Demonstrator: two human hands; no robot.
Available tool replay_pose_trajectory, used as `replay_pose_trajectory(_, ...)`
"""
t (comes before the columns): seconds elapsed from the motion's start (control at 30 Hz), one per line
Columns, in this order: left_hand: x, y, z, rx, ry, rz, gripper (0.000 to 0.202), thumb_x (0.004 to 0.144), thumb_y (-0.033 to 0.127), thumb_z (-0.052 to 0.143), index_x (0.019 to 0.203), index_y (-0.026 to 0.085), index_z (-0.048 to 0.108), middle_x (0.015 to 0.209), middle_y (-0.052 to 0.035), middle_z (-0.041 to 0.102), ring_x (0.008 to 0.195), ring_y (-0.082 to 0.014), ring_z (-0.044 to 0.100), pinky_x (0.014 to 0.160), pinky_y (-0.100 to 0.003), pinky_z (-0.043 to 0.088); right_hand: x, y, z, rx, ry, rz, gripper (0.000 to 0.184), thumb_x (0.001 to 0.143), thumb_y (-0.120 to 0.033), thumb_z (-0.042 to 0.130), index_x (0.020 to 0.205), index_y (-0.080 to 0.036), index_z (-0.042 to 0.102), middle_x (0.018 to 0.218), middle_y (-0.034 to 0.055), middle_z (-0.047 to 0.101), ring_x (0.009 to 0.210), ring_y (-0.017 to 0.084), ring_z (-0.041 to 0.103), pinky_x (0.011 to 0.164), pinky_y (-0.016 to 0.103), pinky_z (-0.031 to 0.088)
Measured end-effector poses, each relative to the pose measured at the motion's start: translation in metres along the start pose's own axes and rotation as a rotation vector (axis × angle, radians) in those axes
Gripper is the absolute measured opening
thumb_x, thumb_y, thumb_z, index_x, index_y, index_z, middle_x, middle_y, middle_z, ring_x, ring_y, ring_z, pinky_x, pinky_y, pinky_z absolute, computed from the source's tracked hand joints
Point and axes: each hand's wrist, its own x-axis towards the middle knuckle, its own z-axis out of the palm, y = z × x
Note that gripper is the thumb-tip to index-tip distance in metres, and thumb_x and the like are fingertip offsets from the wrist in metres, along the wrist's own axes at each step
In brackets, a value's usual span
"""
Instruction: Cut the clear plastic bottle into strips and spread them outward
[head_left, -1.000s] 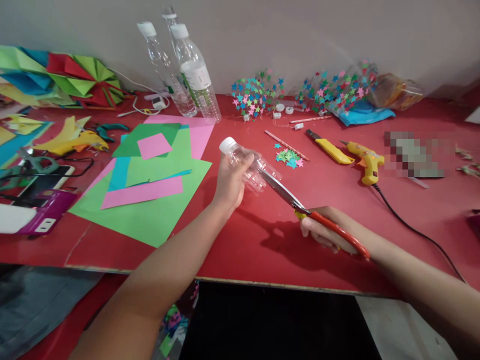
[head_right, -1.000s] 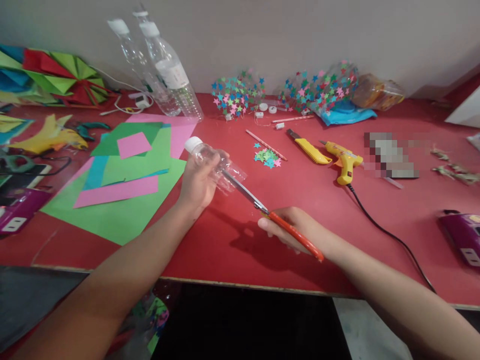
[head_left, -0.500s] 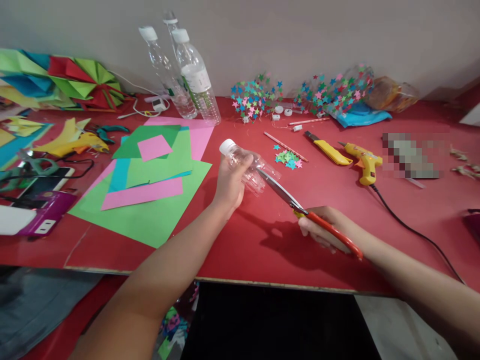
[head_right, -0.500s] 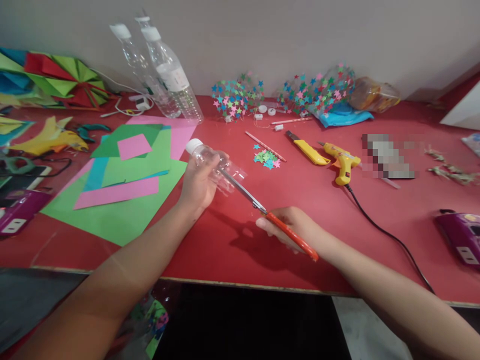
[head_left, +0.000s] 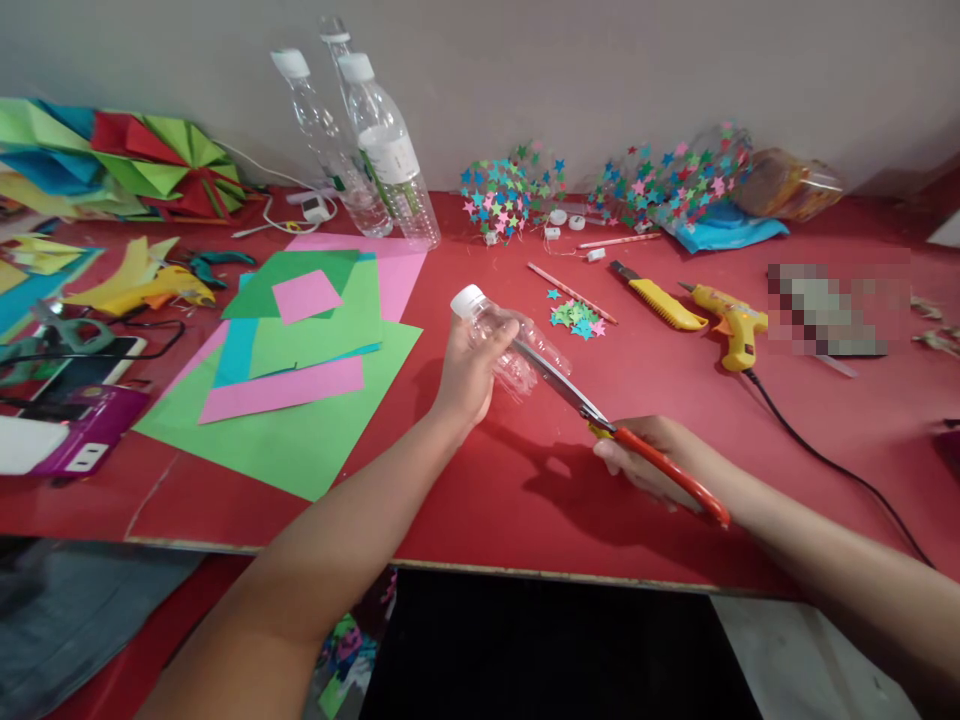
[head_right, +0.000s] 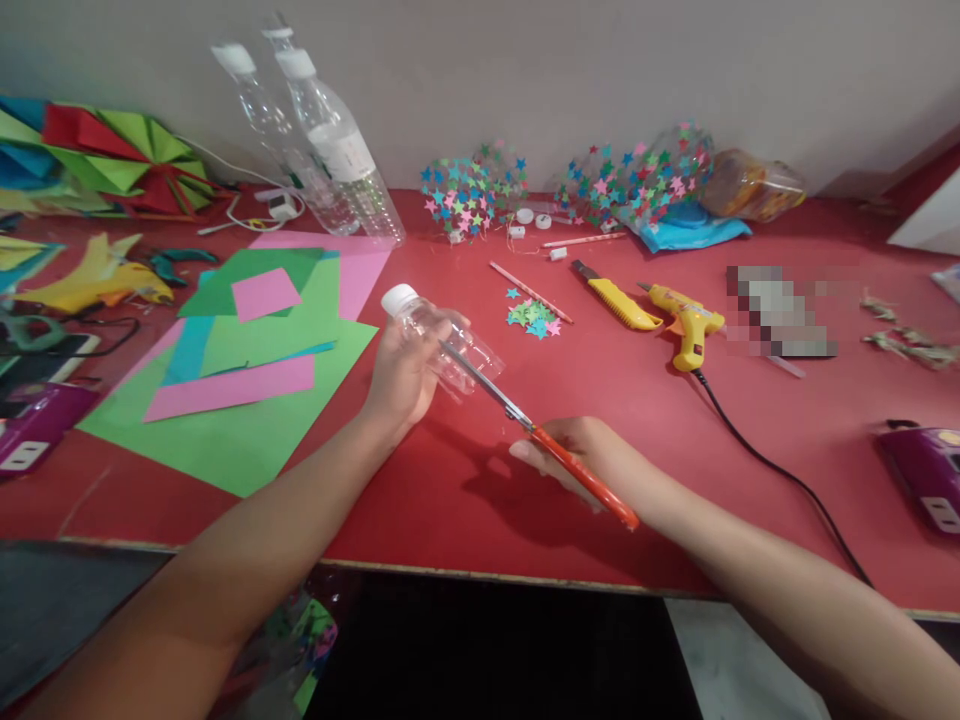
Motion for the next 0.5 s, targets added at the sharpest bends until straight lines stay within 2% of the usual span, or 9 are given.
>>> replay_pose_trajectory(0.2,0.002,-0.005,-0.001,0.005,0.005,0.004,0.031,0.071,0.023,0.076,0.087,0.021,0.048,0.082,0.0003,0.068,0.075,-0.0139,0.064,0.079,-0.032,0.047,-0.002,-0.008,0.000,0.015,0.003,0.001,0.054,0.081,-0.071,0.051,0.068,-0.018,0.051,0.048,-0.0063,0.041,0.036,0.006,0.040,0.037,0.020,0.033)
replay_pose_trajectory(0.37,-0.003,-0.004,0.001,0.047,-0.098,0.048,0.029,0.075,0.023,0.073,0.089,0.022,0.048,0.084,-0.0006,0.069,0.074,-0.0140,0.062,0.073,-0.032,0.047,-0.007,-0.014,-0.003,0.019,-0.025,-0.049,0.058,0.080,-0.074,0.048,0.074,-0.017,0.055,0.055,-0.0047,0.044,0.041,0.006,0.043,0.042,0.021,0.036)
replay_pose_trajectory(0.5,-0.006,-0.002,0.003,0.056,-0.097,0.042,0.029,0.075,0.024,0.073,0.089,0.023,0.047,0.085,-0.0005,0.069,0.076,-0.0143,0.063,0.072,-0.032,0.047,-0.005,-0.008,0.001,0.021,-0.002,-0.029,0.055,0.082,-0.071,0.047,0.071,-0.018,0.053,0.051,-0.0056,0.043,0.038,0.006,0.041,0.039,0.020,0.033)
